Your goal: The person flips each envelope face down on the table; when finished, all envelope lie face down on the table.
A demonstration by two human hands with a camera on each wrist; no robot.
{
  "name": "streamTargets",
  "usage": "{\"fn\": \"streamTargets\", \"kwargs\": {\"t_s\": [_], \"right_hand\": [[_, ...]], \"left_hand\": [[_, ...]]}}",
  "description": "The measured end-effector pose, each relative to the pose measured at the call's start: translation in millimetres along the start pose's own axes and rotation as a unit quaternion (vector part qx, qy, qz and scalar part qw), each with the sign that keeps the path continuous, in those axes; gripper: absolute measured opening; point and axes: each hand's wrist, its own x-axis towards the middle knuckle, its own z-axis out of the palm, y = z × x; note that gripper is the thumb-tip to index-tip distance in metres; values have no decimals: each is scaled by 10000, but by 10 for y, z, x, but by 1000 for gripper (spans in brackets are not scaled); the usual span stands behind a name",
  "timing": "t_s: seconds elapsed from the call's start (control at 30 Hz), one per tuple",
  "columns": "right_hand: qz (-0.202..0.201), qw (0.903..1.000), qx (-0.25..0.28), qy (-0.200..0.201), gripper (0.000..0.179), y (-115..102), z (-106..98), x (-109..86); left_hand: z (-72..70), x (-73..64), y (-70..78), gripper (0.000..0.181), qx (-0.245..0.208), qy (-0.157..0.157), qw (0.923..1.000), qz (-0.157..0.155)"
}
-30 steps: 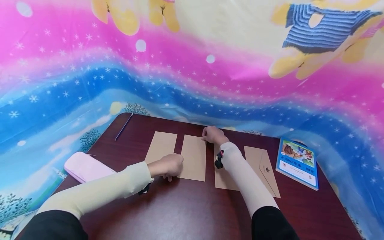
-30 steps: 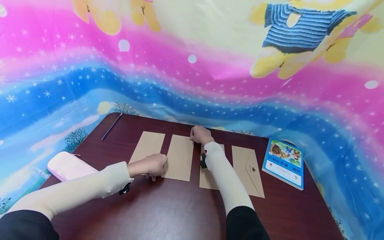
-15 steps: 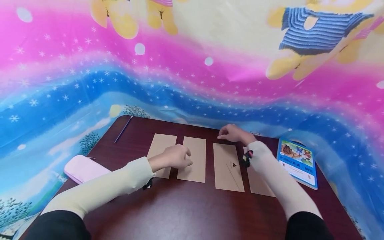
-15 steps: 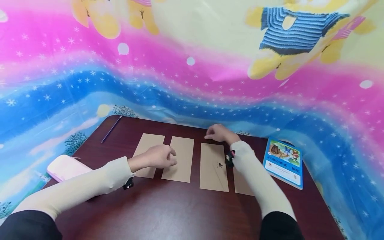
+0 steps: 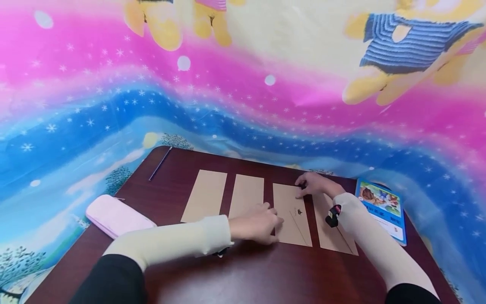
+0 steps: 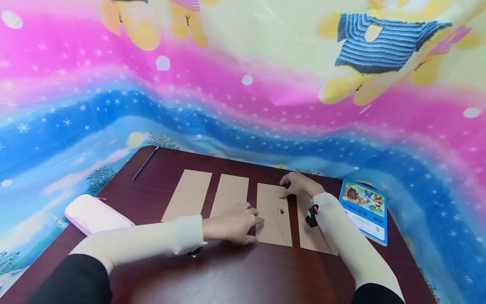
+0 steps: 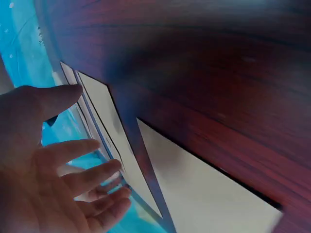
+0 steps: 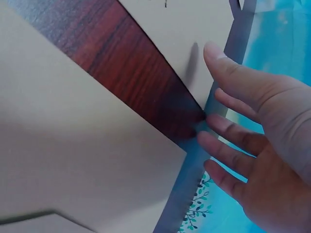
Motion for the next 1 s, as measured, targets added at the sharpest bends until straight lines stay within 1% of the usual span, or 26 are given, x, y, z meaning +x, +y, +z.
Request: {"fn": "streamTargets", "kwargs": {"t_s": [0.07, 0.13, 0.2, 0.27, 0.33, 0.43, 0.6, 0.73, 0.83, 0.93, 1.0], "right_hand": [[25, 10000, -20, 55, 55, 30, 14, -11], [25, 9999, -40, 126, 54, 60, 32, -19], [74, 9998, -45, 196, 51, 78, 56, -21], [169, 9995, -21, 270, 47, 72, 69, -19], [249, 9992, -7, 306, 44, 50, 63, -6], [345, 9991, 42, 246, 43, 19, 49, 34], [506, 9987, 101, -30, 44, 3, 36, 89], [680, 9969, 350, -173, 44, 14, 11, 96], [602, 9965, 552, -166, 34, 47, -17, 84], [369, 9952, 894, -169, 20, 107, -45, 61], [232, 9929, 1161, -118, 21, 162, -52, 46]], "left_hand": [[19, 84, 108, 41, 130, -153, 9998, -96], [63, 172, 204, 40, 241, -252, 9991, -246], [95, 238, 277, 40, 355, -283, 9983, -365], [136, 299, 311, 40, 502, -232, 9975, -437], [134, 329, 316, 40, 585, -147, 9971, -474], [126, 346, 293, 37, 636, -92, 9969, -458], [126, 339, 264, 36, 470, -45, 9985, -292], [145, 351, 268, 35, 419, -52, 9988, -248], [156, 362, 273, 34, 393, -98, 9988, -275], [156, 368, 271, 35, 349, -127, 9990, -266], [150, 371, 268, 36, 304, -136, 9991, -245]]}}
